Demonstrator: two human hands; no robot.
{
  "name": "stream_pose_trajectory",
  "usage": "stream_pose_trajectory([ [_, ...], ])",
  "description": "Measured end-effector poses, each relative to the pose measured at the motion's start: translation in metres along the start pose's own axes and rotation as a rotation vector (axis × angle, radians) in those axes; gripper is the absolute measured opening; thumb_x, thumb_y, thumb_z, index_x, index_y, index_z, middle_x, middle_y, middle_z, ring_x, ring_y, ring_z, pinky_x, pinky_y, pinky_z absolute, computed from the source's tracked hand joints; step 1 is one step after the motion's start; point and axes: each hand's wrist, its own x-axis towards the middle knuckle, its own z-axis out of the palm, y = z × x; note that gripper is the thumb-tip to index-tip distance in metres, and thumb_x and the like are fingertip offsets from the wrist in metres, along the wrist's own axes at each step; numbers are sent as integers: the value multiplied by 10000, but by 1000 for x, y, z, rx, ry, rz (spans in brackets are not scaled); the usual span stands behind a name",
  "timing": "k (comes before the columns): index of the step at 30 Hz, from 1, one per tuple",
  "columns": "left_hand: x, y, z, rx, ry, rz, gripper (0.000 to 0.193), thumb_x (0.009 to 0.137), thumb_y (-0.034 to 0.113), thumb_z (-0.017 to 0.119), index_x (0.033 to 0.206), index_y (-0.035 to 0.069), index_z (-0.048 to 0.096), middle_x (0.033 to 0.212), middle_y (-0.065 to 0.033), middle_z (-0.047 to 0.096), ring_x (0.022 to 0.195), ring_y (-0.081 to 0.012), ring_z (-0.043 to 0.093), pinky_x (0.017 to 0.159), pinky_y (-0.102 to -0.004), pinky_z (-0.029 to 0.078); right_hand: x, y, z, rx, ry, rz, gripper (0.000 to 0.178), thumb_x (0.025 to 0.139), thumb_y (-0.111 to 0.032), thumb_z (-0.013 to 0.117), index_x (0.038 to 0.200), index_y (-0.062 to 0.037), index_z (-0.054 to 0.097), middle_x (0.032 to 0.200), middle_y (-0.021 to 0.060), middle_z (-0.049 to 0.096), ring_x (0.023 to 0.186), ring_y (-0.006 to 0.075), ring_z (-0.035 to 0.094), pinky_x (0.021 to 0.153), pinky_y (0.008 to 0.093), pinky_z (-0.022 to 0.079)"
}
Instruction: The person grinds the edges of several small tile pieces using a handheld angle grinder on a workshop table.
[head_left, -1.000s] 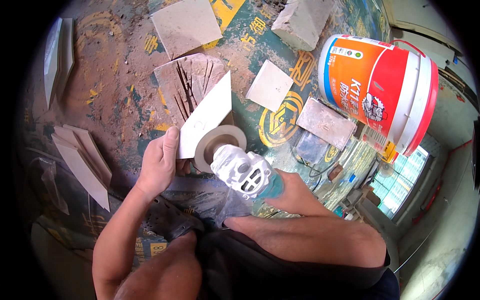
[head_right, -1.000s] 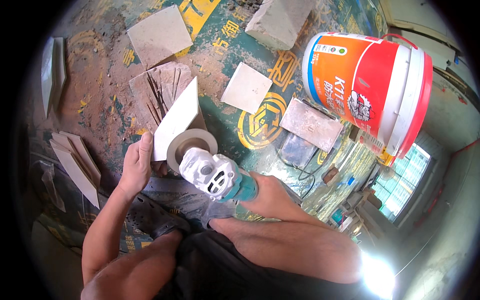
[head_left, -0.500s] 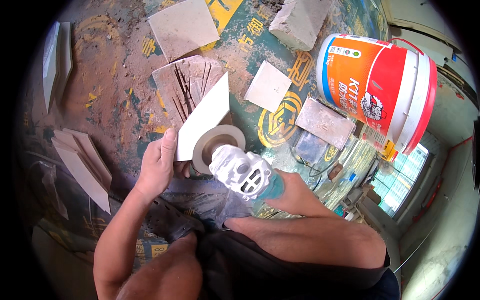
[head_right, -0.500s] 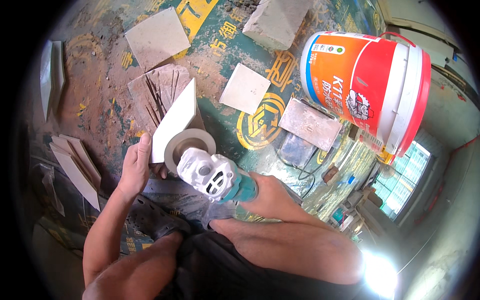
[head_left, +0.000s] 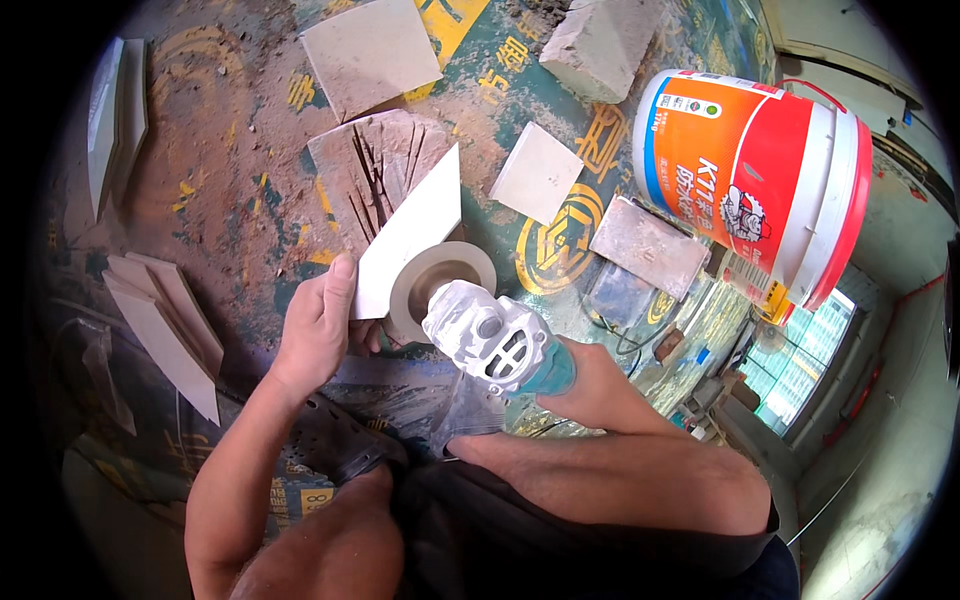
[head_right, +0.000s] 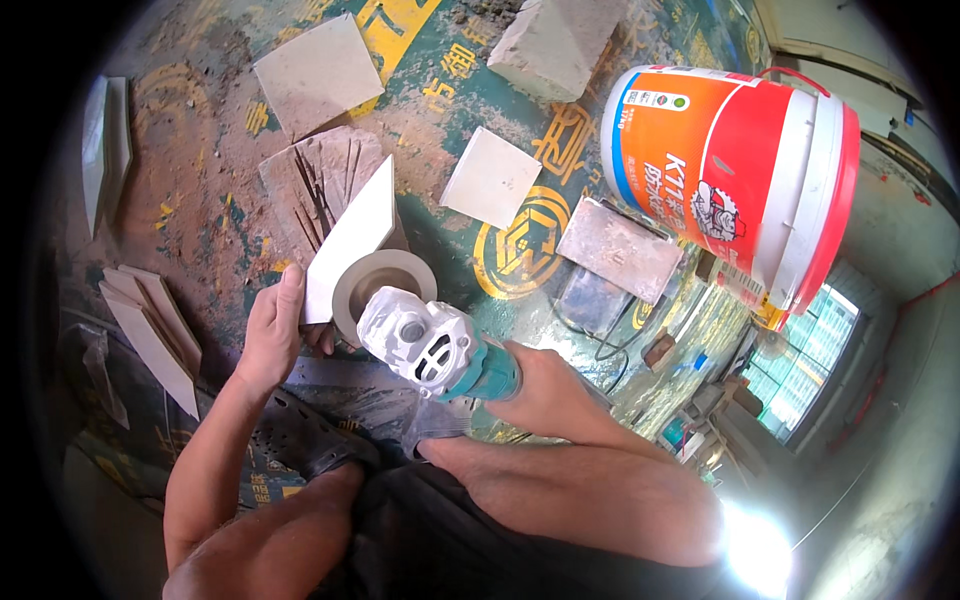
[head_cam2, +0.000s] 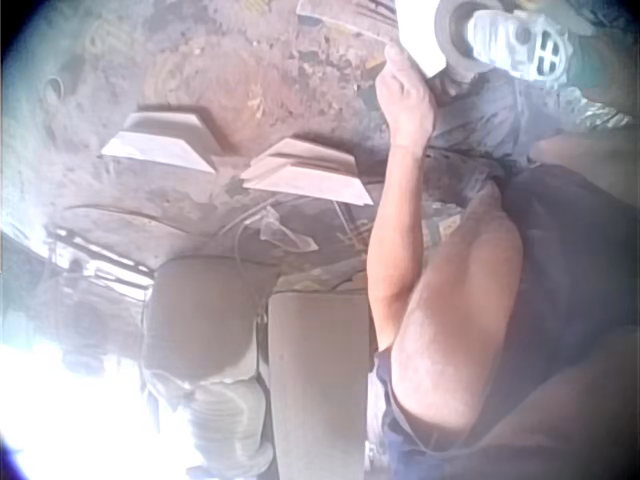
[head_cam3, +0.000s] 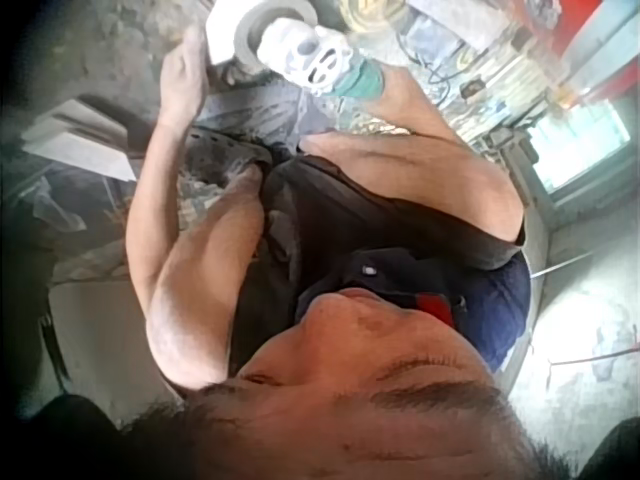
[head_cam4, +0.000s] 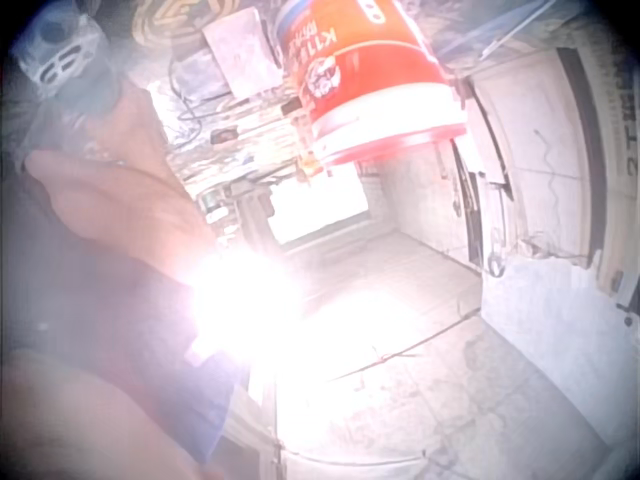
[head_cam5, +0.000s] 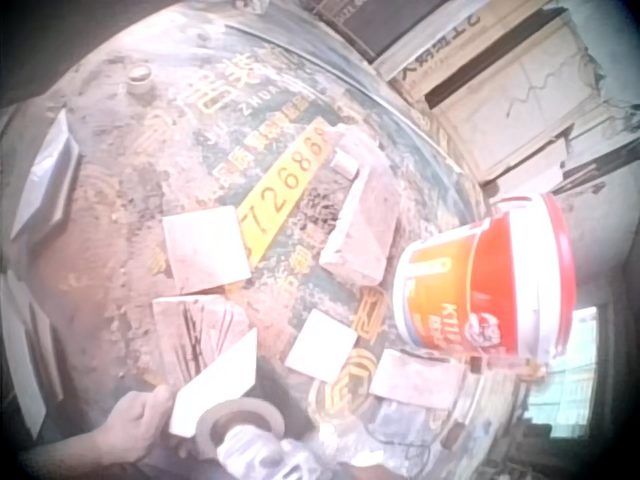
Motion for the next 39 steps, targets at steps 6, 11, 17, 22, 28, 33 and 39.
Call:
stream_pose_trajectory([
  [6,1,1,-1,-23,-9,-30,692,1089,548,288,818,5,621,584,-40,546,509,-149,579,505,-280,445,2,3,-5,129,77,63,448,715,-184,797,1107,2,684,903,191,737,879,254,739,790,373,548],
  [11,0,2,-2,-57,-25,-44,694,1091,545,283,846,1,637,585,-46,564,507,-144,579,504,-274,442,0,-3,1,140,45,46,442,705,-200,807,1081,-3,680,889,195,733,854,299,741,769,394,550],
  [17,0,8,1,-103,-21,-64,700,1098,527,267,882,-16,651,569,-59,572,484,-156,573,499,-284,460,5,6,3,-22,8,-86,454,683,-220,815,1061,-18,666,887,231,714,870,399,709,753,439,548],
  [22,1,2,-2,-92,-40,-68,689,1097,527,267,848,-4,629,559,-49,530,485,-170,579,498,-284,471,5,-1,-6,144,62,35,465,716,-181,793,1131,-11,671,917,183,737,863,258,732,788,374,549],
  [28,1,4,-1,-130,-43,-50,675,1095,533,271,770,25,573,552,-36,491,466,-167,541,483,-297,454,4,0,3,107,22,2,461,717,-192,798,1128,-21,679,933,200,736,886,301,736,794,375,548],
  [33,1,2,-1,-178,-56,-51,678,1094,539,273,731,37,549,537,-25,459,457,-162,516,479,-292,439,6,-4,9,-26,6,-52,475,700,-207,815,1116,-28,670,938,229,724,941,398,713,793,403,549],
  [39,0,8,1,-210,-44,-78,682,1087,558,286,697,52,526,524,-16,439,439,-153,501,452,-285,411,4,-3,7,68,17,-34,465,702,-212,813,1112,-42,673,919,219,725,926,398,711,783,408,555],
])
